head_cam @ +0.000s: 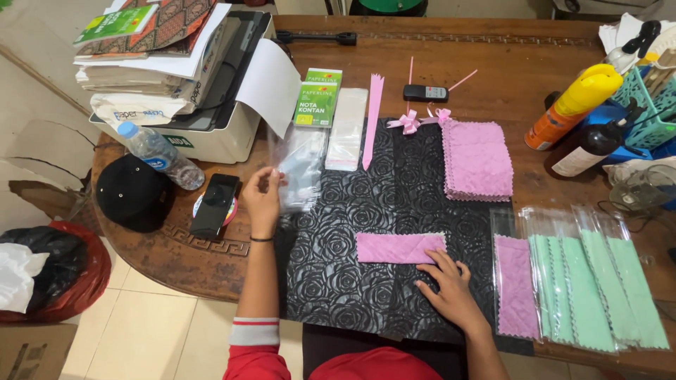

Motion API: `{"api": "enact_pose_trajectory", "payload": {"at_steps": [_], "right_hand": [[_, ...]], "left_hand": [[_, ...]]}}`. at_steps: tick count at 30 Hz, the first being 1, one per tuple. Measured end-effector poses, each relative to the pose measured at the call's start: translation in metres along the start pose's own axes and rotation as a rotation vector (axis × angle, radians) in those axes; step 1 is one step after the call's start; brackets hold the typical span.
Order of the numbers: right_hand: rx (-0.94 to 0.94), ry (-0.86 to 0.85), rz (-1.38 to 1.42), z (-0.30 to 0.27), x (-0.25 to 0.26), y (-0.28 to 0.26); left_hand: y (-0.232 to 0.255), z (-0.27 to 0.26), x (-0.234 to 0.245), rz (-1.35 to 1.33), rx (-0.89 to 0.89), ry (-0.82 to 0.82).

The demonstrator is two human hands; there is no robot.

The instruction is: The person folds small pink cloths and places them into clear plastic bags one at a time on a workspace table.

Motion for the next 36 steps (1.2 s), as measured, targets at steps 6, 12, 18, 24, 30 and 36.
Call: {"api": "enact_pose_trajectory", "payload": {"at_steps": [6,12,18,24,30,36], "right_hand": [[0.001,0.011,-0.012,0.001,-0.004,0.005],[-0.043,-0.018,0.233,0.002,0.008,-0.007],[-0.023,-0.085,1.253,0.006,-0.041,0.011],[-0.007,-0.185,1.607,0.002,-0.053,-0.014],[-0.128,-0.079,1.599,0.004,-0.052,-0.022],[-0.131,0.021,1.382,0.007,-0.041,-0.020]], "left_hand": [[-0.007,-0.037,-0.018,-0.710,0.359,-0.025],[0.011,-0.108,-0.059,-1.182,0.449,-0.122],[-0.028,-0.182,-0.092,-1.156,0.684,-0.018],[-0.050,-0.219,-0.104,-1.221,0.694,-0.098],[-0.049,-0.221,-0.103,-1.232,0.657,-0.132],[-0.038,-0.228,-0.109,-1.307,0.654,-0.193]]}}
Point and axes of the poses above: each hand's wrist, its own z-axis towards the middle knuckle, its own x-axis out of the back of the hand, y = z × x, the point moved 5 cm from there along z, towards the middle knuckle, and after that the axes turned 5 degrees about -x, right-handed, at the moved point
